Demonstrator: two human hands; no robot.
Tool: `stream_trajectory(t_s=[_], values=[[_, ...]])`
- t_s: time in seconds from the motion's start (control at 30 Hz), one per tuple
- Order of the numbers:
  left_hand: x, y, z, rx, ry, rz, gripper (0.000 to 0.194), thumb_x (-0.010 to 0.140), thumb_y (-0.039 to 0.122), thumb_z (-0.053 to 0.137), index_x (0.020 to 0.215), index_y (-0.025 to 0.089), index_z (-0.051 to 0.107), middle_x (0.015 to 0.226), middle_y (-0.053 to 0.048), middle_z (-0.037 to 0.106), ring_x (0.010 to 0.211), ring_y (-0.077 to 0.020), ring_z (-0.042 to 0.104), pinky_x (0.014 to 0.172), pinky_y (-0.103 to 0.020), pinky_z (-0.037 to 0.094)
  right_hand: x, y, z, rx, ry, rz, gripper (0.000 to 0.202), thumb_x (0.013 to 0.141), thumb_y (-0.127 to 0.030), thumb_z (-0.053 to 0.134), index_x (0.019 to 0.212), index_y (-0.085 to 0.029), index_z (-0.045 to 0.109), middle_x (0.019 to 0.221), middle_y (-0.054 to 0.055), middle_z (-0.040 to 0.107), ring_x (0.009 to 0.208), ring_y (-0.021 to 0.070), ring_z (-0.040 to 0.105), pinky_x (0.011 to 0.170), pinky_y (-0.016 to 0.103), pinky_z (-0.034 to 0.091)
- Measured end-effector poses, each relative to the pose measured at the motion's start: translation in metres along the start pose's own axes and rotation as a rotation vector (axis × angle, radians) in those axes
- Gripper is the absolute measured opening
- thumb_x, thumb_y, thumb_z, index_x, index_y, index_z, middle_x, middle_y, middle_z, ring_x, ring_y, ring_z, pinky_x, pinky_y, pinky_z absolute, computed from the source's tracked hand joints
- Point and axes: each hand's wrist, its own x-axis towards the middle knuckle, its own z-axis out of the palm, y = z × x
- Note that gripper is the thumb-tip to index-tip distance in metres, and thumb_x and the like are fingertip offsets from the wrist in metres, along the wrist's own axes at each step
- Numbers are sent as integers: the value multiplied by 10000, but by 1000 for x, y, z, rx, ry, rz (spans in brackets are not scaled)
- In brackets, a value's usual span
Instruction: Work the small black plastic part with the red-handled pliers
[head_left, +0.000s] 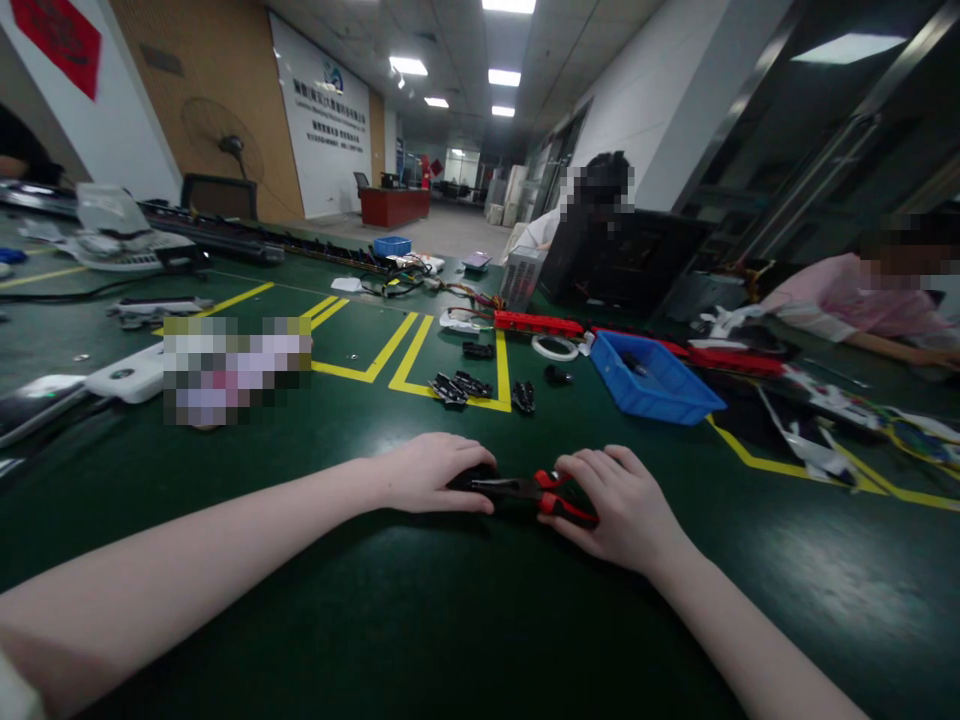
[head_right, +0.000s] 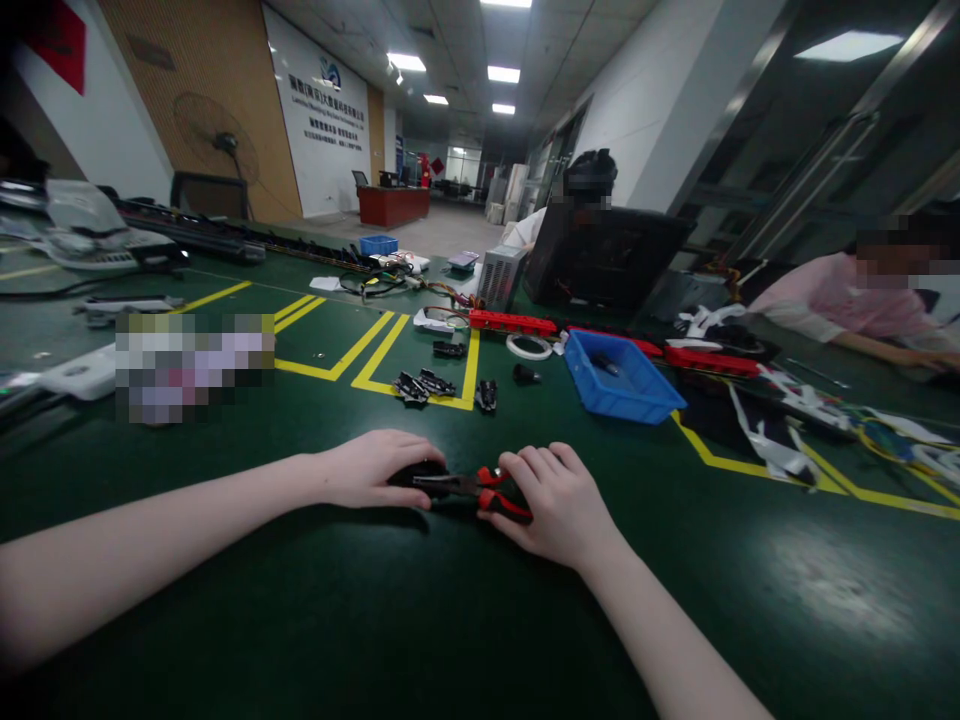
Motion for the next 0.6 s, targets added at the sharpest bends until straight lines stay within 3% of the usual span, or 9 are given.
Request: stream_trajectory(t_s=[0.27, 0.6], values=[[0, -1, 1, -27, 15, -3, 415, 847, 440, 666, 1164, 195, 557, 1103, -67, 657, 976, -225, 632, 812, -321, 477, -1, 2, 1, -28, -11, 0, 444, 846, -472, 591, 1124, -127, 572, 1011, 131, 667, 883, 246, 598, 870, 404, 367], [0, 1, 1, -26, 28, 7, 368, 893, 418, 610, 1177, 190, 564, 1086, -76, 663, 967, -231, 637, 818, -326, 479, 1, 2, -2, -59, -8, 25, 469, 863, -483, 563, 1185, -142, 572, 1073, 153, 642, 971, 284, 579, 880, 458, 405]])
